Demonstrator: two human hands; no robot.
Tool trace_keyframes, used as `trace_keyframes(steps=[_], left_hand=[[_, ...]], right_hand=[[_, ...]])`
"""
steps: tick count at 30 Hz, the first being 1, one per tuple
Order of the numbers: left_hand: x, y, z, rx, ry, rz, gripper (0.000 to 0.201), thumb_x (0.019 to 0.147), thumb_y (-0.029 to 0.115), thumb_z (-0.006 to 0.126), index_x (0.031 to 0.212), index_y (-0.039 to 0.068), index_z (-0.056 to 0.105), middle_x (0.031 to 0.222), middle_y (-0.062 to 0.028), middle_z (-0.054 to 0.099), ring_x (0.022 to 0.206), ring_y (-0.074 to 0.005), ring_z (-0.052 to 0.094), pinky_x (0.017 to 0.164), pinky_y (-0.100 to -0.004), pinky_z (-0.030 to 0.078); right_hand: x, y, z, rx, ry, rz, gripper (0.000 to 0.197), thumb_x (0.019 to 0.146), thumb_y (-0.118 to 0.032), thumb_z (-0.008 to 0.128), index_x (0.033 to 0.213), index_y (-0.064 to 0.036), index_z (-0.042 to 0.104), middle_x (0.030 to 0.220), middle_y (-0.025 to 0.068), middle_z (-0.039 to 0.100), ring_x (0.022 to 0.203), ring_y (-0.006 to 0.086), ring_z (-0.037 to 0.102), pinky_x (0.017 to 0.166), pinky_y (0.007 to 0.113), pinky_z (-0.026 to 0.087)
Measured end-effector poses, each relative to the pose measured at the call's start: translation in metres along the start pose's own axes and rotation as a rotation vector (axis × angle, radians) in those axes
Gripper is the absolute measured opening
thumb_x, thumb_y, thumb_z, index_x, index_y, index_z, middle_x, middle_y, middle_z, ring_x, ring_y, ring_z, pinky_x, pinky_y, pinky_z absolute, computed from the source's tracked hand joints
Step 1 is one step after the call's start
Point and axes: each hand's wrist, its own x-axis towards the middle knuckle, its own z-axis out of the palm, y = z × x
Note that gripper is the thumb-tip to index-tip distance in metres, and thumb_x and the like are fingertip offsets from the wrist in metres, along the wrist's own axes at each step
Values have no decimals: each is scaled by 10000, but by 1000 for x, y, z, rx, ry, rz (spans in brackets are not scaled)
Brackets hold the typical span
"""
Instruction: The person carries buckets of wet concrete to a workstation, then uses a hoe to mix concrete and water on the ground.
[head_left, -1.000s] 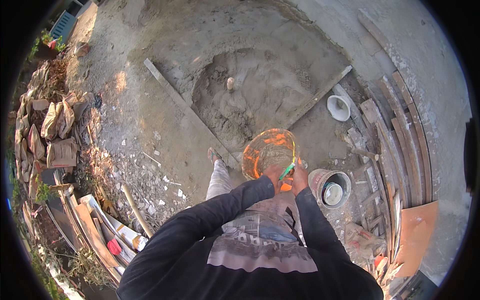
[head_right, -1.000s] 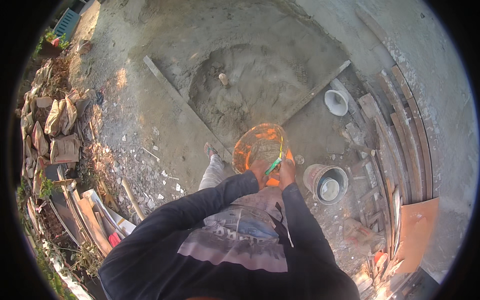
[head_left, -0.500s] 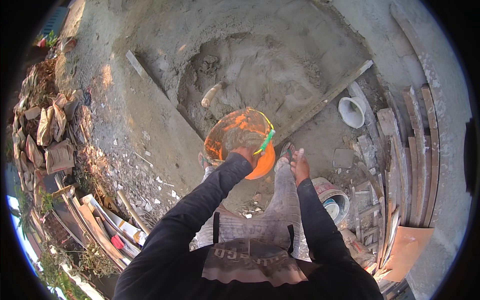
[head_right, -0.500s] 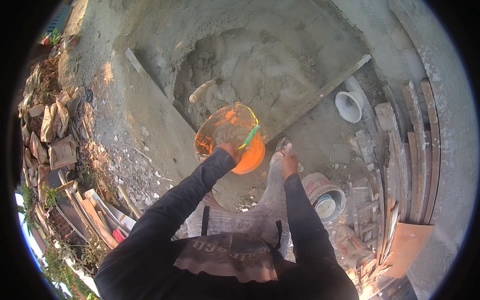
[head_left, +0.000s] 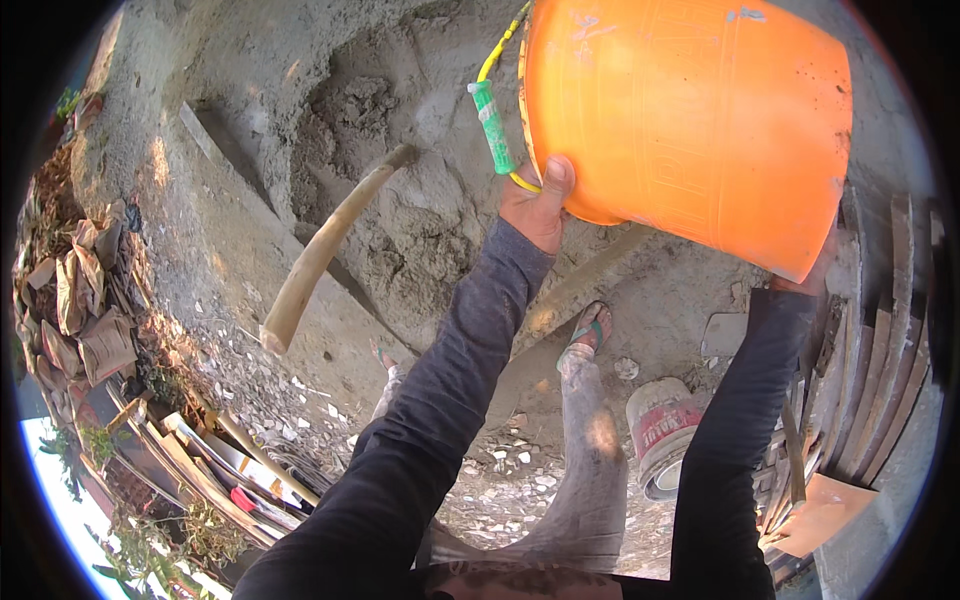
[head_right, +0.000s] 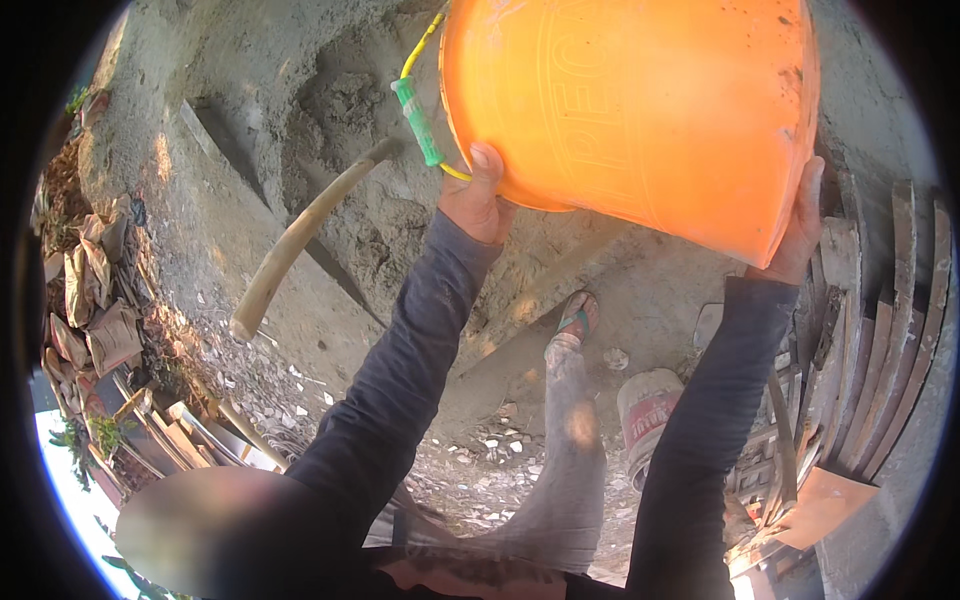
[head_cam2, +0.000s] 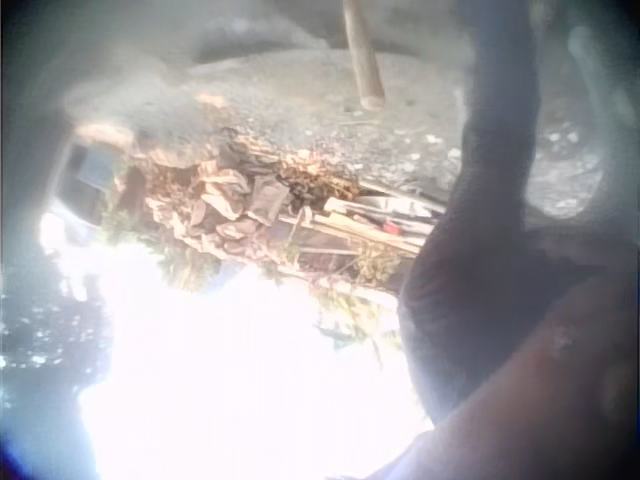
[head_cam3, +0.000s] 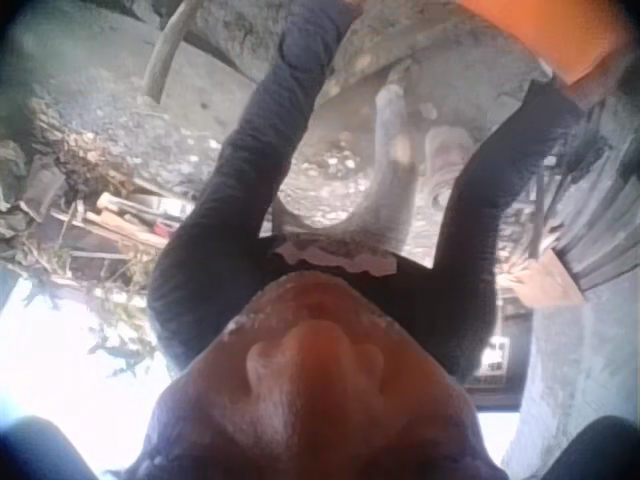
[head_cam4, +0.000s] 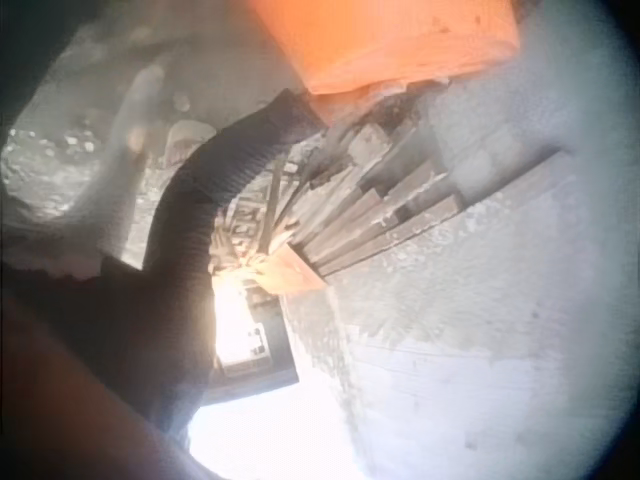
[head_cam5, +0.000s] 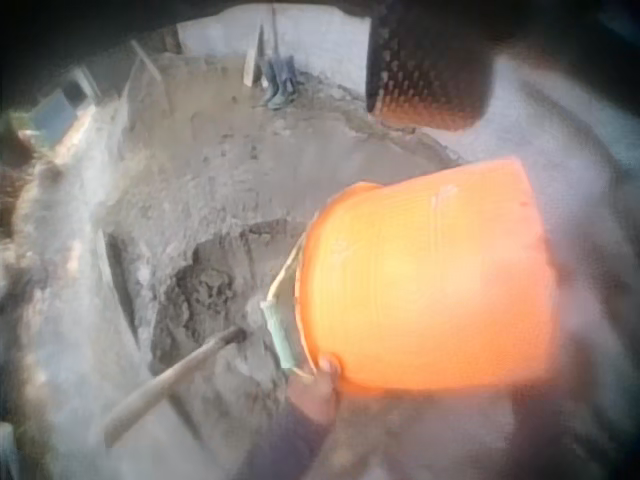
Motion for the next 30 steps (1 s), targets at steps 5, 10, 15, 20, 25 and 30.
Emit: trace_keyframes(steps=[5,10,15,20,25,30], left_hand=[[47,-198,-148,-460,109,-120,702,921,613,416,1424,128,341,1435,-59,429,1305,-249,431,1069,-450,379],[26,-273,-328,-455,630,-132,746,912,674,352,1431,139,342,1443,-69,422,1311,-263,420,1096,-455,337],[11,-261,-338,-481,734,-89,722,929,668,313,1425,146,364,1438,-91,427,1296,-321,431,1080,-528,339],[26,-195,-333,-432,746,-73,673,949,618,353,1414,133,381,1421,-90,451,1269,-297,460,1074,-489,354],[62,-153,-308,-311,672,40,690,926,623,425,1378,101,416,1366,-76,504,1230,-264,496,1050,-423,394],[103,-124,-239,-289,479,174,779,874,703,428,1366,99,422,1326,-68,527,1211,-245,509,1033,-405,411]], right_hand=[[65,173,-13,-240,-144,-30,554,1006,-390,433,1423,-32,363,1406,126,444,1270,232,455,1049,363,378],[72,386,-8,-306,-289,166,608,993,-380,477,1459,-30,305,1462,106,384,1328,210,386,1095,340,304],[87,417,33,-446,-364,249,598,985,-364,500,1443,-12,341,1453,103,402,1323,201,392,1092,327,302],[102,398,55,-651,-387,232,575,982,-363,509,1408,6,400,1408,101,457,1300,188,416,1078,314,322],[100,351,53,-483,-310,125,542,1001,-331,474,1404,22,391,1409,105,452,1291,186,424,1077,318,330],[85,256,85,-304,-222,-55,518,1022,-329,366,1398,28,375,1418,150,435,1276,244,459,1070,382,364]])
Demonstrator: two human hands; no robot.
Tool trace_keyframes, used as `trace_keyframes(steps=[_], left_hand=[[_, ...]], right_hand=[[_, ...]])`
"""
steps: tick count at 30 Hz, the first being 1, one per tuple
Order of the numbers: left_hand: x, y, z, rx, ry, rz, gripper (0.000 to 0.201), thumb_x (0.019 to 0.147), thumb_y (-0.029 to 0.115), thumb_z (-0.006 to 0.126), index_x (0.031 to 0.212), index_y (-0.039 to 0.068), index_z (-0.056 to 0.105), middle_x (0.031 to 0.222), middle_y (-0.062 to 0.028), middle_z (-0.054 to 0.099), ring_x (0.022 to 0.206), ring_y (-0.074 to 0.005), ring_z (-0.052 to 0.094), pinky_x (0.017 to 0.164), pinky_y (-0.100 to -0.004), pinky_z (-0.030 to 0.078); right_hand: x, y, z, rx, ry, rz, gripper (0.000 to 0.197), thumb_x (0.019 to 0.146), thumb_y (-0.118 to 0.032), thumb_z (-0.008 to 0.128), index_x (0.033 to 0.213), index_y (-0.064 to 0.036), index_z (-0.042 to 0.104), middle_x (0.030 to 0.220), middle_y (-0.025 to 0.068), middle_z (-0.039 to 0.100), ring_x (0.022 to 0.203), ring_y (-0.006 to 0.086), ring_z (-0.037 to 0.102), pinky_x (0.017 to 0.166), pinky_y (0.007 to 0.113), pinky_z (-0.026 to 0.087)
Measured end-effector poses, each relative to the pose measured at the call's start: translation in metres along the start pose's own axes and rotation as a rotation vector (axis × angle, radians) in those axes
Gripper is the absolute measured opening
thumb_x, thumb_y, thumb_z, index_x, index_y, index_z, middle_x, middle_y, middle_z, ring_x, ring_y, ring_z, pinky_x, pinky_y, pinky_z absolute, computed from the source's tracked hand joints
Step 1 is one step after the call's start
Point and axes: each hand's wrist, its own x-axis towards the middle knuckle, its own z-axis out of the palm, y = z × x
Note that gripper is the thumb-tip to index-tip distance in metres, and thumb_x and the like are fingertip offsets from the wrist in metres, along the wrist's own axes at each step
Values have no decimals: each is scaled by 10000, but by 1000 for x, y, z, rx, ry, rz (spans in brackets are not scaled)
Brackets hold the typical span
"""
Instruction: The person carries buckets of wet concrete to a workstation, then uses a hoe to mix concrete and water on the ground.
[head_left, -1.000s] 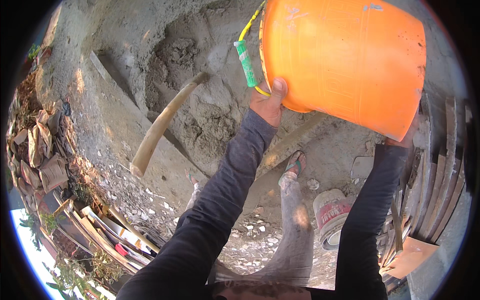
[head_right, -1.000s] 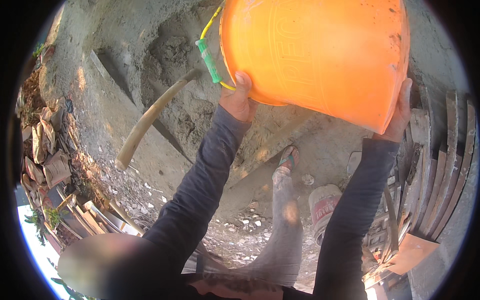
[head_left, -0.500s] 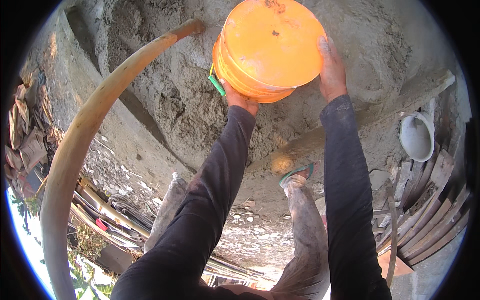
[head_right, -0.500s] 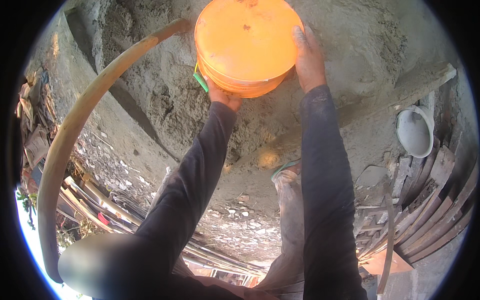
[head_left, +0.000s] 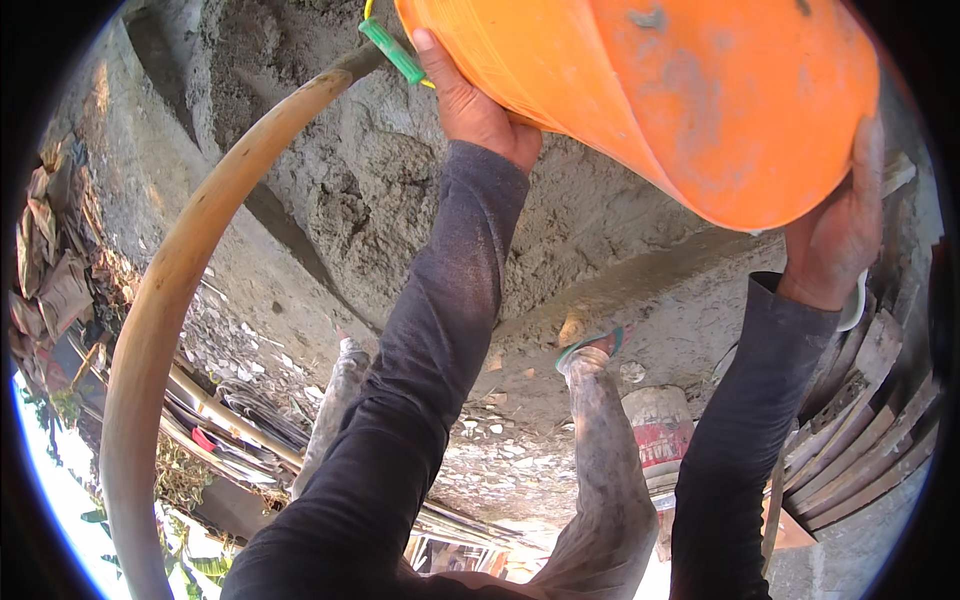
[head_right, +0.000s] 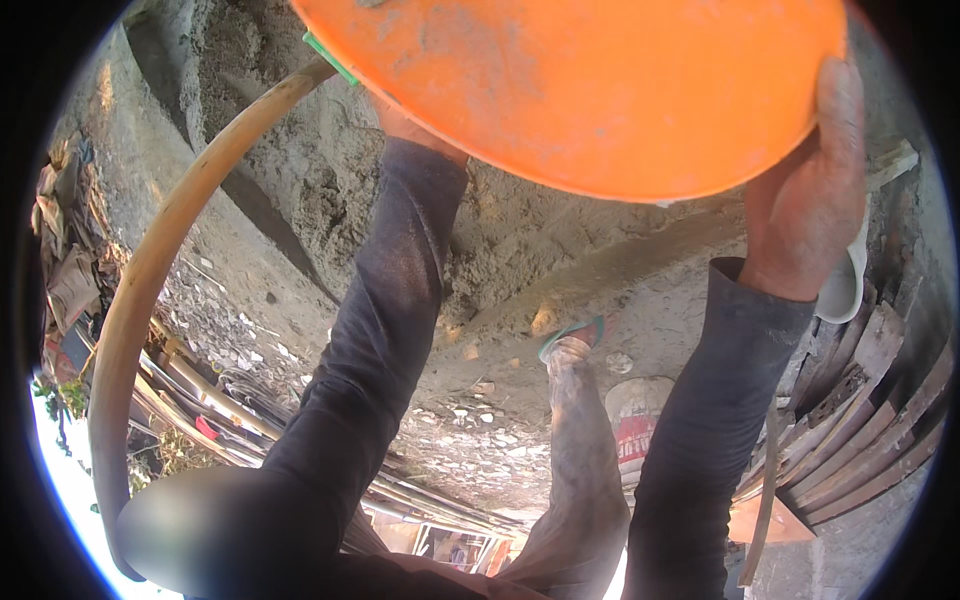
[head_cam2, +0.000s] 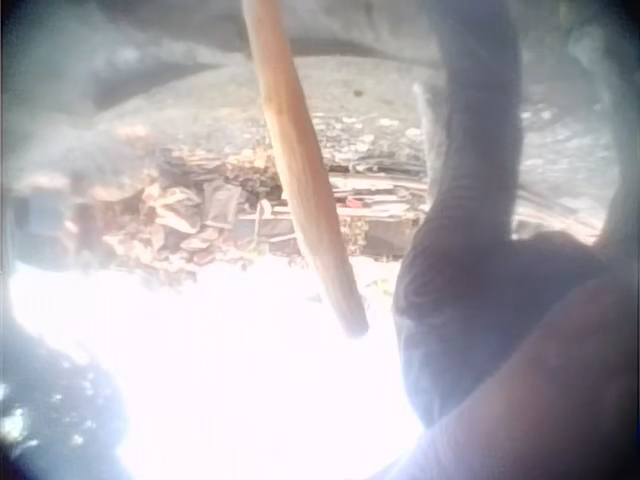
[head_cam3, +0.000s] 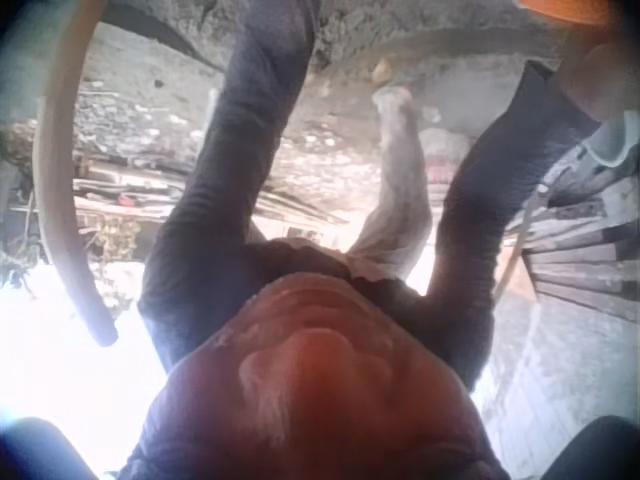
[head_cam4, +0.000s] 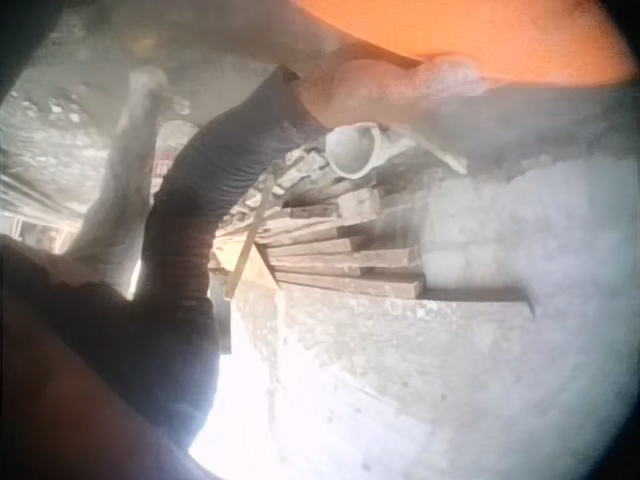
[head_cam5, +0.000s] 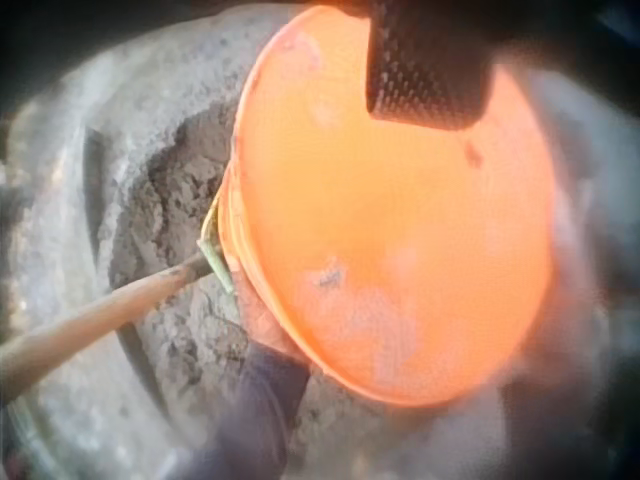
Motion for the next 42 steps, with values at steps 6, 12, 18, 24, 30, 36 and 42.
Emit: trace_keyframes(steps=[6,12,18,24,30,36,42], left_hand=[[-53,-119,-58,-33,230,-360,785,896,711,320,1428,135,348,1374,-61,487,1229,-249,497,988,-426,449],[-67,-133,-148,-167,414,-374,649,952,587,390,1386,105,413,1363,-90,500,1227,-257,495,997,-424,454],[-55,-86,-141,-120,393,-339,620,967,546,387,1388,91,393,1398,-92,472,1273,-281,455,1081,-466,369],[-9,-41,-70,-86,174,-270,563,989,513,361,1370,103,416,1373,-93,496,1248,-293,484,1061,-495,387],[39,-42,38,184,-321,-165,515,999,444,368,1382,103,405,1379,-89,487,1242,-274,486,1065,-450,387],[-49,-111,-41,237,194,-323,573,982,513,375,1368,92,420,1352,-83,518,1212,-264,515,1035,-427,422],[-47,-74,-106,253,354,-399,570,1008,508,275,1377,97,419,1421,-98,446,1283,-278,445,1084,-451,357]], right_hand=[[-17,35,-23,-118,145,104,525,1021,-375,381,1374,12,418,1354,185,493,1251,245,469,1045,389,386],[-18,159,-58,-249,-141,275,541,1016,-374,418,1408,-1,391,1404,97,455,1299,197,404,1090,322,296],[3,155,-49,-60,-105,339,529,1004,-310,462,1427,-6,370,1417,96,440,1314,191,403,1092,306,304],[14,83,-31,-13,-70,54,481,990,-281,486,1389,-17,437,1349,72,506,1242,183,463,1042,307,346],[12,-20,-40,68,-19,-174,528,993,-324,466,1422,-26,390,1431,91,433,1330,204,383,1092,317,284],[-38,137,-93,134,-57,319,570,992,-400,442,1416,-22,389,1439,116,424,1357,217,352,1106,335,256],[-74,135,-97,114,82,393,623,999,-423,443,1451,-13,316,1466,87,385,1356,192,335,1117,340,263]])
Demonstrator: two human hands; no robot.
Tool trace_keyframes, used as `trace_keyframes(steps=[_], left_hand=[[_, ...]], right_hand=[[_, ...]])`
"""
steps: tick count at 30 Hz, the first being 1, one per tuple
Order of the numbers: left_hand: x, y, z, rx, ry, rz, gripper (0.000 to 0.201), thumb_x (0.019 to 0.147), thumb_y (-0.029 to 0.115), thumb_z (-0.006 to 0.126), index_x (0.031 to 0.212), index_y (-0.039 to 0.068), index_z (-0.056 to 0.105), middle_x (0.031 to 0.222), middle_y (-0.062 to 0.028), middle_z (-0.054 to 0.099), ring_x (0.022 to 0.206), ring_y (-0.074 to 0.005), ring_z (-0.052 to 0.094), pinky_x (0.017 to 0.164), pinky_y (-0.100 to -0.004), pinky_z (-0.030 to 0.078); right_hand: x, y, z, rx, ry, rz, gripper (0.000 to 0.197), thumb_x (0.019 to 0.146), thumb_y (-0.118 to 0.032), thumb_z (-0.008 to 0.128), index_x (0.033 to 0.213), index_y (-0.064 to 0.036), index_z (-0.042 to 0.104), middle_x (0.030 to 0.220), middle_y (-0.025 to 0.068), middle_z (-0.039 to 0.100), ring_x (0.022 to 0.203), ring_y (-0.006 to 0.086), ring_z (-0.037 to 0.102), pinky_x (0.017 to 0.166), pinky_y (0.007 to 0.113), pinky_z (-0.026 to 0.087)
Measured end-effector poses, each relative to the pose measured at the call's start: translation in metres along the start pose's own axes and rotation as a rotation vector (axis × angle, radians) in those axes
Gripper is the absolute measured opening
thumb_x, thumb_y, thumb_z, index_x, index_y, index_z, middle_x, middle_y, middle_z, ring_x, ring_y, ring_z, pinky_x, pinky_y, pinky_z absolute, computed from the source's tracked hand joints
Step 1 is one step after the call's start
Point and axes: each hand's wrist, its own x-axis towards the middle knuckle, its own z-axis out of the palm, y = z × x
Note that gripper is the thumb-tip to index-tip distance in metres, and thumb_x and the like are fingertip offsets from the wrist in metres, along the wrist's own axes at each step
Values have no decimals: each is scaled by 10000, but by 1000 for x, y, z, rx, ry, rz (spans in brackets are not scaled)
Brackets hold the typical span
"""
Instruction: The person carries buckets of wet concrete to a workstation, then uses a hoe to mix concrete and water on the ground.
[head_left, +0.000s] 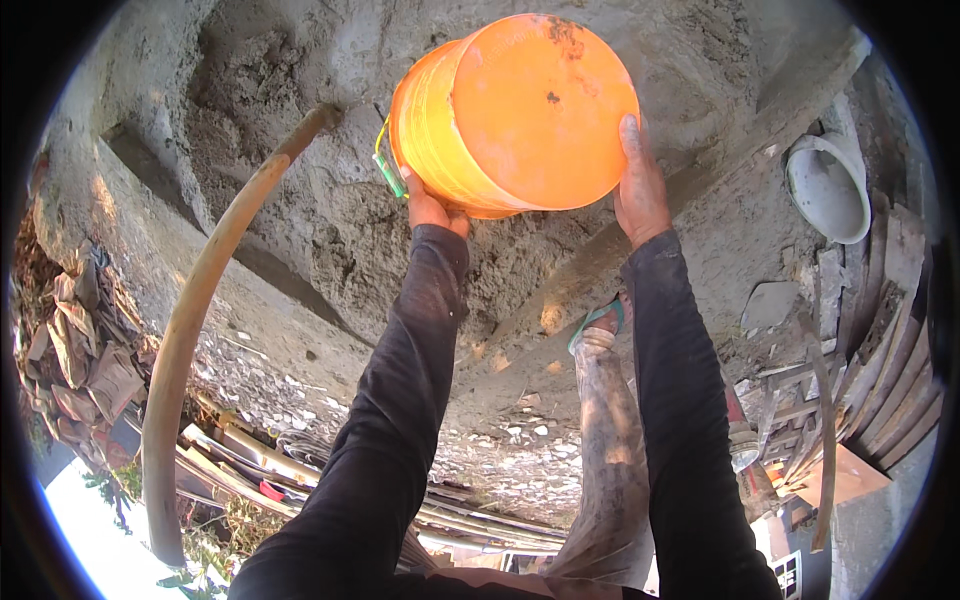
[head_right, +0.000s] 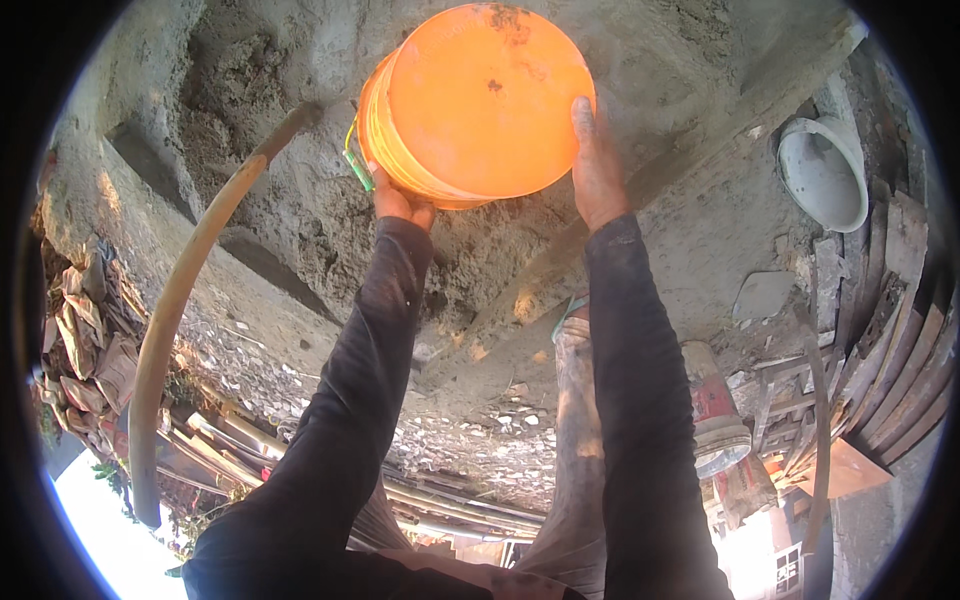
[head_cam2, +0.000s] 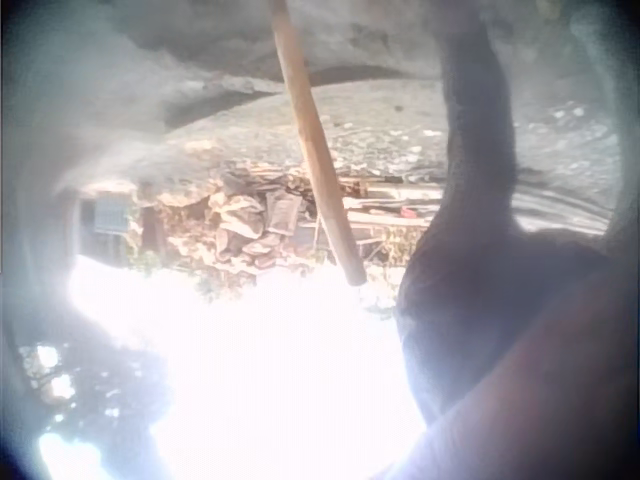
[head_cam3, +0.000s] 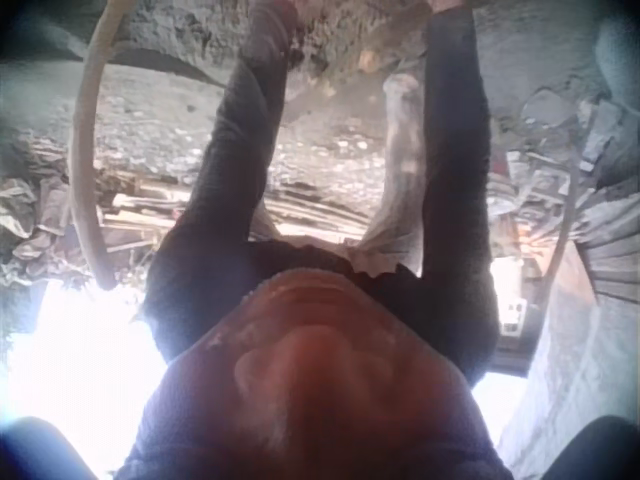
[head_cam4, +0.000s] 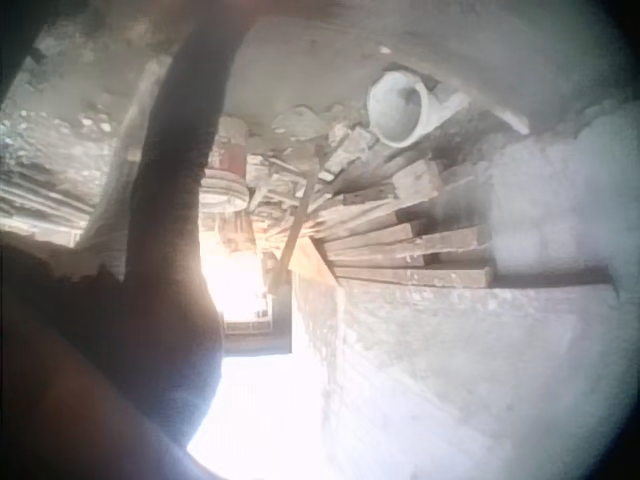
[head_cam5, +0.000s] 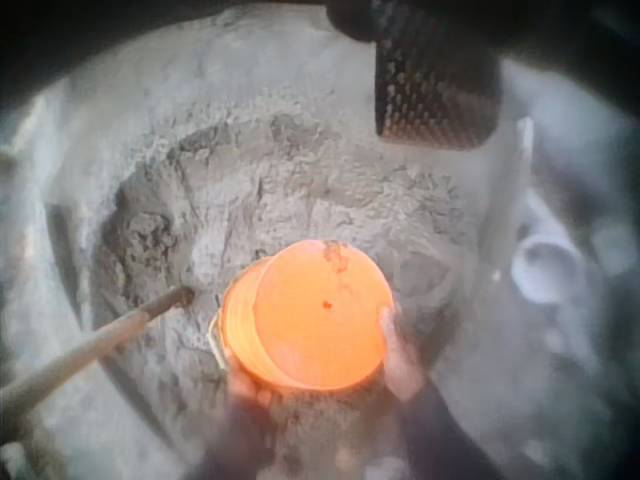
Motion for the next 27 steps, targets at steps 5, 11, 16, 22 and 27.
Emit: trace_keyframes(steps=[5,11,16,22,27], left_hand=[[2,70,133,-40,-604,204,649,948,566,434,1334,45,461,1282,-95,574,1143,-254,572,985,-417,463],[-37,21,163,16,-471,182,660,948,564,437,1323,21,472,1223,-106,609,1081,-262,609,925,-409,505],[-26,-35,55,65,276,-87,670,948,562,440,1313,2,481,1175,-116,638,1029,-268,639,874,-403,540],[-141,8,143,625,-120,488,478,960,452,521,1143,13,565,1052,-81,622,952,-229,598,738,-374,511],[-291,-6,183,1326,-689,1138,252,728,149,718,960,80,648,909,-59,589,833,-267,519,750,-393,398]], right_hand=[[-21,-142,62,175,144,-499,584,1009,-427,404,1433,-29,342,1405,96,455,1283,214,444,1065,351,363],[-35,-174,21,121,126,-506,572,1012,-442,377,1411,-32,378,1385,104,457,1278,211,424,1058,341,324],[1,-34,-30,-230,95,-222,605,1008,-474,348,1450,-63,326,1468,115,370,1345,240,354,1097,369,264],[-98,-33,-79,361,187,241,671,970,-573,379,1461,-121,310,1461,80,379,1308,243,393,1063,444,301],[-239,-78,-66,489,416,49,652,991,-523,364,1443,-54,320,1445,133,373,1284,270,407,1071,445,303]])
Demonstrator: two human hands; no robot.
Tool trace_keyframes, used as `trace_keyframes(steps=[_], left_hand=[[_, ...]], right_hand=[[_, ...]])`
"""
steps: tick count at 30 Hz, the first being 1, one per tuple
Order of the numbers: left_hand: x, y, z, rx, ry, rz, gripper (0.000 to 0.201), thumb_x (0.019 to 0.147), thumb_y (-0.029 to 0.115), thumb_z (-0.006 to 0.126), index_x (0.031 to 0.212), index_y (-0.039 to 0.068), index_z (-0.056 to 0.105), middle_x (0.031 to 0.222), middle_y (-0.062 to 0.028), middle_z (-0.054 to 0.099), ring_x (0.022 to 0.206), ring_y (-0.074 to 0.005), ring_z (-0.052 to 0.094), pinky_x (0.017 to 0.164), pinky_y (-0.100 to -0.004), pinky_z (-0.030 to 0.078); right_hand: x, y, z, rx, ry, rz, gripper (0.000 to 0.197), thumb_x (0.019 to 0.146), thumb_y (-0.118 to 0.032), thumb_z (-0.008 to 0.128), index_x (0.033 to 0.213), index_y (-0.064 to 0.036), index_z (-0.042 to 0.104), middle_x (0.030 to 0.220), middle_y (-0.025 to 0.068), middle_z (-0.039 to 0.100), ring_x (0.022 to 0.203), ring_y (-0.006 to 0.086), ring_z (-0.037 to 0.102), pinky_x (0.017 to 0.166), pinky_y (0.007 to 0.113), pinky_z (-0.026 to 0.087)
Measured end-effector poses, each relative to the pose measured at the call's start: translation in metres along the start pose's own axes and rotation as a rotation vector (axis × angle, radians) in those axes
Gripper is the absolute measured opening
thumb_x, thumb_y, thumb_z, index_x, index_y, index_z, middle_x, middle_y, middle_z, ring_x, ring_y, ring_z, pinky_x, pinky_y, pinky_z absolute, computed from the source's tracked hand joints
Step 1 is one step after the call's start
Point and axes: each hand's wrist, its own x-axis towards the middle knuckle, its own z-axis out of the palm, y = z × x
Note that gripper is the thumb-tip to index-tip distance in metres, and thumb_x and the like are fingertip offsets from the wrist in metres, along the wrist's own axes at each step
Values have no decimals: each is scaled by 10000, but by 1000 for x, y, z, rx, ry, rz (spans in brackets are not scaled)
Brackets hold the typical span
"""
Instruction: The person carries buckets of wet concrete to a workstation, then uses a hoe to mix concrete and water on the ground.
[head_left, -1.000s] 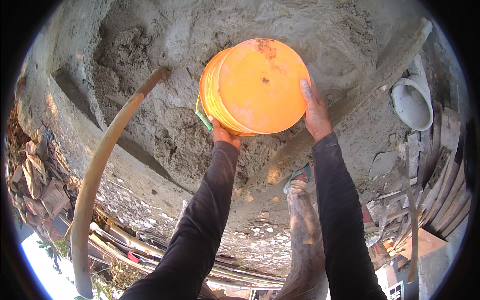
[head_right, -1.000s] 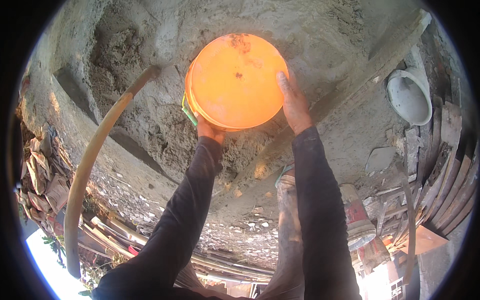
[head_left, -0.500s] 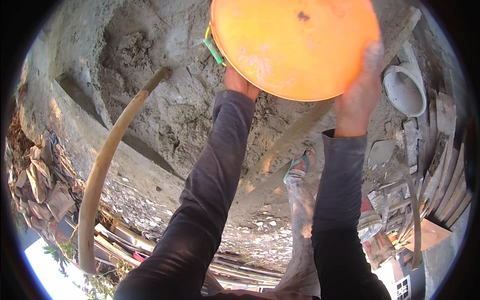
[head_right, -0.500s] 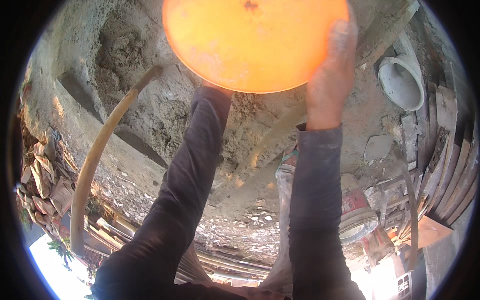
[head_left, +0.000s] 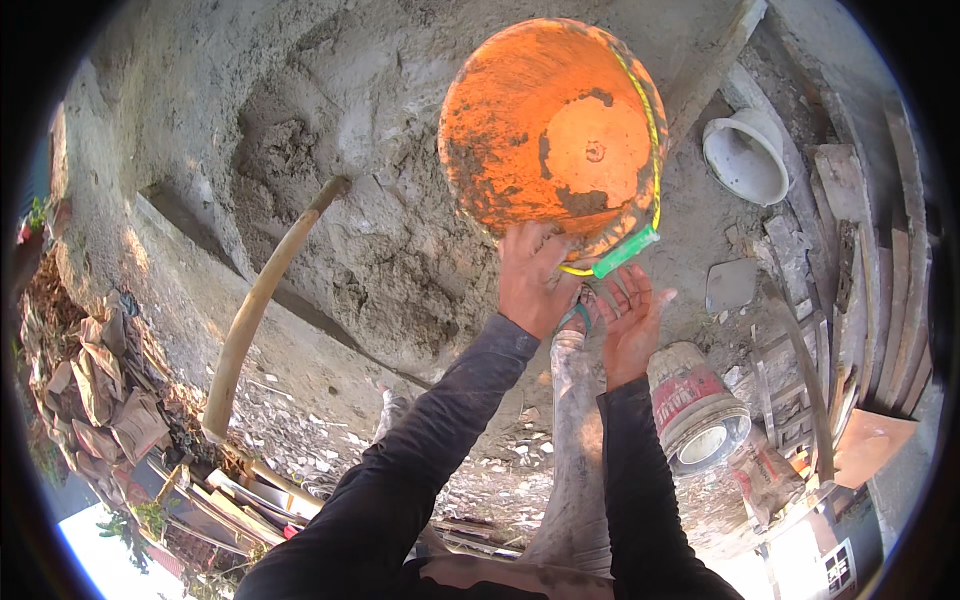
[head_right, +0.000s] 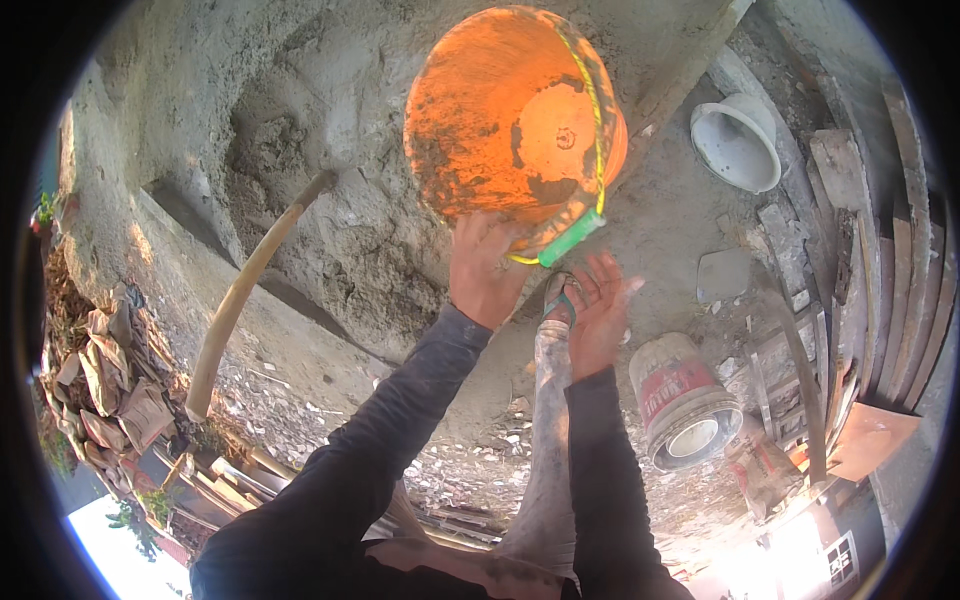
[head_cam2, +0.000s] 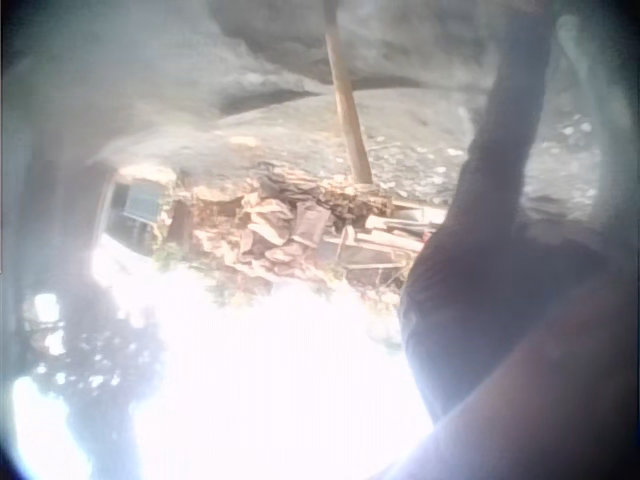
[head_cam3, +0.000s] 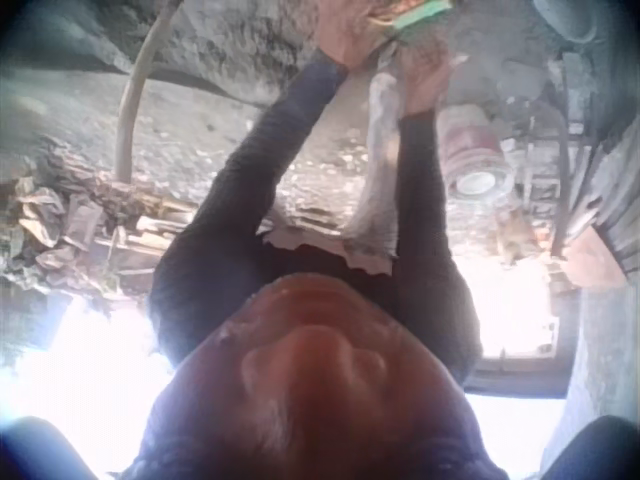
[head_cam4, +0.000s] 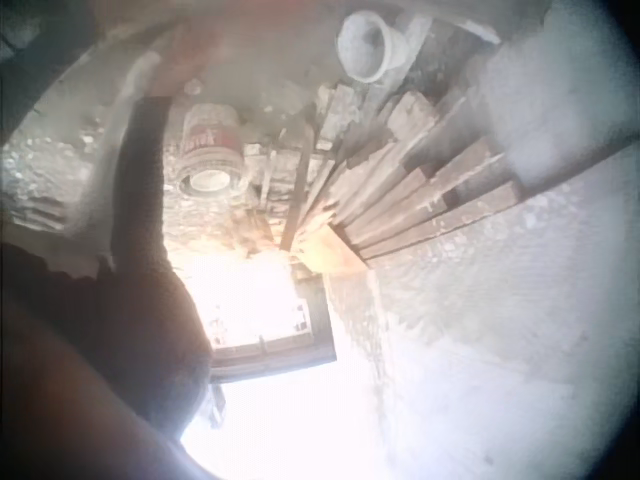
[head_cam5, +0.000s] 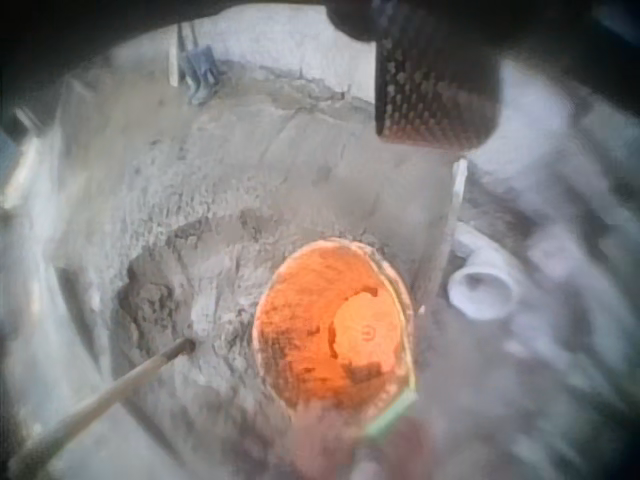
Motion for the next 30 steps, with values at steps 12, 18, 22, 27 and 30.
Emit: trace_keyframes(steps=[12,18,22,27,30], left_hand=[[-49,135,-34,29,-483,166,174,778,213,711,916,107,700,1057,-28,625,956,-276,531,839,-420,359],[-15,44,-262,907,-436,65,261,795,245,707,1049,205,666,1108,-4,603,1045,-264,539,970,-453,364],[-25,-25,-400,898,-431,-786,459,827,335,694,1208,131,539,1050,-106,591,861,-269,589,773,-444,465],[-95,-8,-359,-383,-219,-1579,298,845,244,678,1063,80,559,716,-35,558,492,-117,465,444,-273,423],[-187,11,-295,-595,-175,-1721,260,809,175,716,988,73,556,688,-21,528,480,-131,466,437,-297,417]], right_hand=[[-115,-141,10,-54,263,-180,248,984,-270,513,1010,-27,557,876,33,546,779,125,557,718,295,504],[-108,-140,-64,-371,199,3,116,963,-151,523,1023,-52,533,846,25,518,796,132,546,754,324,493],[-88,-104,-121,-1006,230,-155,233,921,-160,528,1091,-1,515,868,122,579,796,238,587,742,380,484],[-62,-80,-221,-1302,325,-179,288,911,-207,508,1108,3,508,982,240,620,914,384,604,787,463,459],[-56,-66,-220,-1550,384,-262,282,895,-219,513,1082,-9,525,1017,254,613,975,400,594,809,468,454]])
